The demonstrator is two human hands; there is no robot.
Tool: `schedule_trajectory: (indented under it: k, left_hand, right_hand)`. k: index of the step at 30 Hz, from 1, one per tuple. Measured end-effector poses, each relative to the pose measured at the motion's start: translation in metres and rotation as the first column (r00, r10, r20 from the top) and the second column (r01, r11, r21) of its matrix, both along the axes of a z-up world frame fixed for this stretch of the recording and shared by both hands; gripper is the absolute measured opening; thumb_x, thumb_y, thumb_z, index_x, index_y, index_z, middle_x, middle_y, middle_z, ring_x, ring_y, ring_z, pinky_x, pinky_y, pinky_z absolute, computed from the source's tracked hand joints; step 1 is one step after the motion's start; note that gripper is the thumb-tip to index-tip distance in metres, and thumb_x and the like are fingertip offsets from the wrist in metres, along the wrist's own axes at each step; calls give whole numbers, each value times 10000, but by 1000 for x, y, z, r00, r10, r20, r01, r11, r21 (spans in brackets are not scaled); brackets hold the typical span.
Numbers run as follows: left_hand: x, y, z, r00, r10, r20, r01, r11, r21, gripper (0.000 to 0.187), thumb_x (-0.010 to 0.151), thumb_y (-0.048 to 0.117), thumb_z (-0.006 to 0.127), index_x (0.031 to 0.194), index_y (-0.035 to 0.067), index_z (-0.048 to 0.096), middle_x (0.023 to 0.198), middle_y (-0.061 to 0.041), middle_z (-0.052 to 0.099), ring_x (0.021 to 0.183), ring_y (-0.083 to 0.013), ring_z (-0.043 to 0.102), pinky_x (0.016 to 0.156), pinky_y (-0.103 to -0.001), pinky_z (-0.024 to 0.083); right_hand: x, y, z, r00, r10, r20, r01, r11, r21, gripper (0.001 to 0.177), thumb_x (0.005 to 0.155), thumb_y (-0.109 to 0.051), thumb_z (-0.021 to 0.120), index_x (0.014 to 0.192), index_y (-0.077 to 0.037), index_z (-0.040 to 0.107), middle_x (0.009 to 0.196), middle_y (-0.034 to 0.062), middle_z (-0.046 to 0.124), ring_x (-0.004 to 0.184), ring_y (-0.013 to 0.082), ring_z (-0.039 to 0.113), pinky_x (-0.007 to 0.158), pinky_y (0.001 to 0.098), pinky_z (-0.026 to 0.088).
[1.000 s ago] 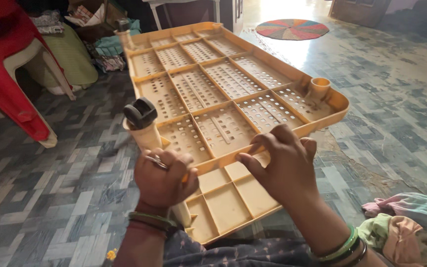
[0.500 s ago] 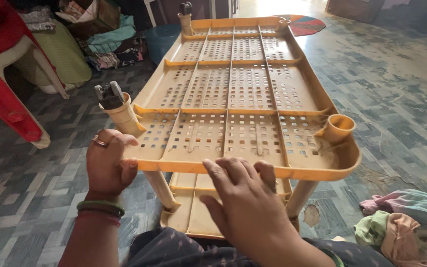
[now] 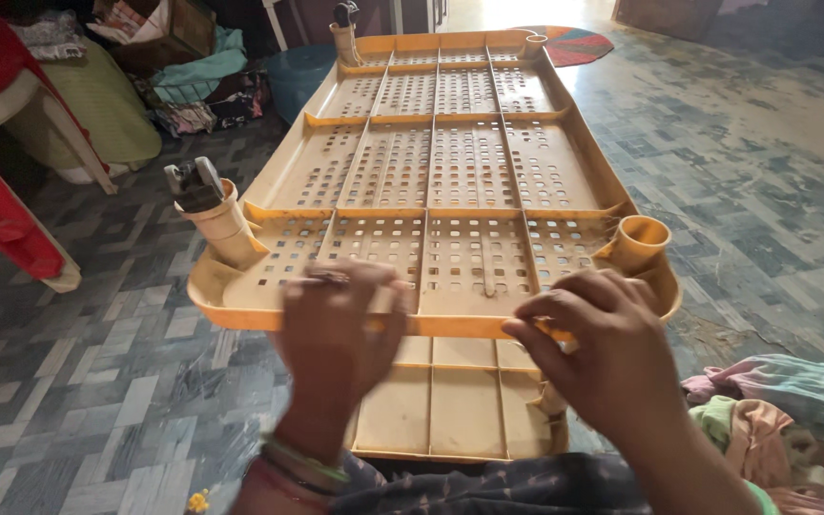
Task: The person sits on the floor and takes apart a two-tier plastic utility table, pulling the black caster wheels off the leg sockets and detaching the legs from the shelves. They then press the legs and wheels back onto the shelves, flip the table upright, and press on the top to seat it.
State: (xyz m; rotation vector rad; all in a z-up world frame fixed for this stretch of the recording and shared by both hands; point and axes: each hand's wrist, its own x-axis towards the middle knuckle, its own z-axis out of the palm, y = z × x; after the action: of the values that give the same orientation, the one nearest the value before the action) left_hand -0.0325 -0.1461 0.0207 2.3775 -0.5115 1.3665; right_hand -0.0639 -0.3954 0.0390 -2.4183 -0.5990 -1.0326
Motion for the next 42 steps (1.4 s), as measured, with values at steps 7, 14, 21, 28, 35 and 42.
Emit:
schedule_trajectory:
  k: [7,14,21,28,35,42]
  left_hand:
    - [-17,-89,9,967,-254,-29,254,967,27,133,930,270,692,883,147,679,901,-51,714,904,-287,670,859,-479,443]
    - [-10,-111,10,953,-302,32,298,949,101,186,928,308,697,844,149,651,788,-32,678,728,-247,665,654,-429,476]
    - [4,-77,2,952,-307,-7,307,949,69,143,888,293,714,853,162,668,633,6,632,590,-218,641,541,-423,468]
    - [28,6,2,961,-276,26,274,960,52,209,850,242,713,709,135,601,624,-49,587,590,-293,614,569,-449,462]
    - [51,47,3,976,-219,17,218,976,23,226,841,213,689,649,126,605,582,-87,557,564,-318,581,561,-450,451]
    - [38,34,1,994,-112,-3,112,993,-29,152,871,241,672,752,145,666,627,-33,642,626,-303,632,671,-483,447]
  right_hand:
    - [-1,-51,-9,987,-114,109,118,993,-30,267,699,-375,868,795,-165,735,882,2,667,920,212,648,908,431,461]
    - [5,-74,-11,993,-23,116,24,1000,-1,315,714,-359,864,767,-117,670,783,-3,639,862,207,647,928,405,468]
    - [11,-39,-10,994,39,106,-36,999,-24,368,708,-368,878,659,-109,622,689,9,634,727,207,637,842,405,468]
    - [29,40,-7,997,67,35,-62,989,-134,417,821,-463,781,680,-117,597,669,42,606,721,287,652,768,437,509]
    - [46,88,-6,990,121,-65,-130,981,-143,401,869,-469,743,715,-127,603,721,37,641,698,299,649,658,452,505]
    - [41,77,-16,961,276,15,-272,954,-129,255,903,-318,758,827,-114,624,854,23,642,882,265,648,841,440,488]
